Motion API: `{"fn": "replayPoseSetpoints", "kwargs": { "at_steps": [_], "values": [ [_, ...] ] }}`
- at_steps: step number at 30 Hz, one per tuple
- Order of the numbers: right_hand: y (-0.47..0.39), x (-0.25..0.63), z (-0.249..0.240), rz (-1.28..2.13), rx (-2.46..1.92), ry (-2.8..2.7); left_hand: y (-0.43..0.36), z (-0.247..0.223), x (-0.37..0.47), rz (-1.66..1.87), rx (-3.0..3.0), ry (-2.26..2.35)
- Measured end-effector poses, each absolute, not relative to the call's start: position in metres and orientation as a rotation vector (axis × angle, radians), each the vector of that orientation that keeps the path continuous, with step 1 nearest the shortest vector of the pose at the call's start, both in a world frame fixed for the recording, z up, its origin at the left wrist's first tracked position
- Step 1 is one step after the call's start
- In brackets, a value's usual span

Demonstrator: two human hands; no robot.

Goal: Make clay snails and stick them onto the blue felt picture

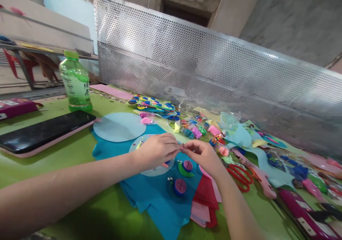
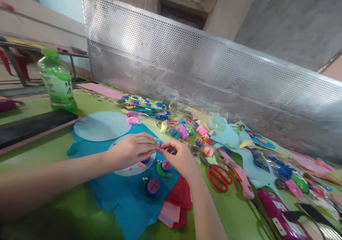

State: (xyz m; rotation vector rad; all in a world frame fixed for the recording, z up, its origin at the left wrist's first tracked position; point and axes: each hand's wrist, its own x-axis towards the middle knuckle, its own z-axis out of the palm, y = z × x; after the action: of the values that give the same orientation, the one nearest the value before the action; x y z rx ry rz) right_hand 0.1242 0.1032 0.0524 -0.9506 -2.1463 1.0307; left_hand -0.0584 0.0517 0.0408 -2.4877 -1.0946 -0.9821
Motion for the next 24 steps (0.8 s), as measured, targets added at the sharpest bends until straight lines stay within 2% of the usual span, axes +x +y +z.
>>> {"fn": "replayPoseSetpoints", "kwargs": {
  "at_steps": [15,18,24],
  "values": [
    [0.094,0.116,0.054,1.127,-0.969,-2.066,0.045,0.043,-0.057,-0.784,-2.402,-1.117],
    [0.096,0.116,0.054,1.080,-0.944,-2.075,0.044,0.045,-0.056,-1.042,-2.406,-1.230],
    [0.107,0.130,0.057,0.775,-1.049,-1.918,0.053,0.051,-0.056,-1.726,-2.462,-1.819]
  ]
}}
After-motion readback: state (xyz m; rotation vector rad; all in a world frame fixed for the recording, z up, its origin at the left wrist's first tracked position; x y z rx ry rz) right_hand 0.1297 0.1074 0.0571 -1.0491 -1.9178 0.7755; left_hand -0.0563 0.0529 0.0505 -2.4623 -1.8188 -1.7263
